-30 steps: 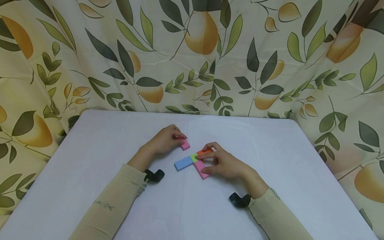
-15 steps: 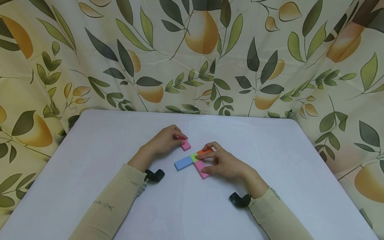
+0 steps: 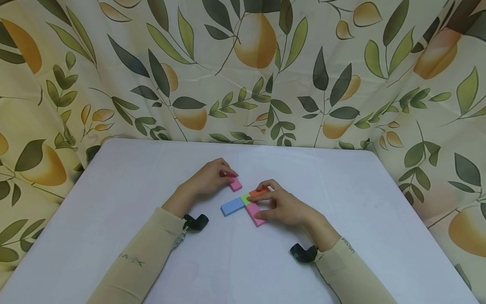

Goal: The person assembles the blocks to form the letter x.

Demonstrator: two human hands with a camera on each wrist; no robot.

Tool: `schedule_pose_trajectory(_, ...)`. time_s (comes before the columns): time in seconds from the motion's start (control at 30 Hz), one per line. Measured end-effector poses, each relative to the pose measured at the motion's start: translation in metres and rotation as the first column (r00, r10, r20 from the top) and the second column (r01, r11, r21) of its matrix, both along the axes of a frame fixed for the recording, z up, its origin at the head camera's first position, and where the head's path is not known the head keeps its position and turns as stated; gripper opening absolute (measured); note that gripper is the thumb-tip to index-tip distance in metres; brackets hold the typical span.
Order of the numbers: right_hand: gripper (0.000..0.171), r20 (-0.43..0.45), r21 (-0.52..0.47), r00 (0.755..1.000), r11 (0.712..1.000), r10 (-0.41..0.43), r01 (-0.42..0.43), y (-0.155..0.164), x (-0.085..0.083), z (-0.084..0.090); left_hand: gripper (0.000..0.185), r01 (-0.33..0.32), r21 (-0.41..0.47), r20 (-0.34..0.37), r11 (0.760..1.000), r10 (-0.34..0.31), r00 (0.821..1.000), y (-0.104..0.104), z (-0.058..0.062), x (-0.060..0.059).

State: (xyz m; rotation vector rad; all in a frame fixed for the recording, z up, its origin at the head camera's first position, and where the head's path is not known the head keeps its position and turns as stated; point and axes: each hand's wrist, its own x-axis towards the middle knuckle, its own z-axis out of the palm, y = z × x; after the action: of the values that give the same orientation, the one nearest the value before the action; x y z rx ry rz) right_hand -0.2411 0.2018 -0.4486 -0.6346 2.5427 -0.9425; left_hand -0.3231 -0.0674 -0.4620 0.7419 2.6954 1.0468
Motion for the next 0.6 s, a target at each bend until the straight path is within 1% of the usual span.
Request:
schedule_pose_trajectory(0.23, 0.047, -0.012, 0.006, 1.000, 1.000, 0.011, -0.011, 0.0004, -0.0002, 0.0011, 0.021, 0.000, 0.017, 0.016, 1.000, 0.000, 1.000, 0.0008, 0.0010, 0.0013)
schedule_pose_trajectory(0.6, 0.046, -0.013, -0.009, 1.000, 1.000, 0.017, -0.017, 0.0012, -0.0012, -0.0006, 0.021, 0.007, 0.013, 0.025, 1.000, -0.007, 1.000, 0.0030, 0.0033, 0.0040)
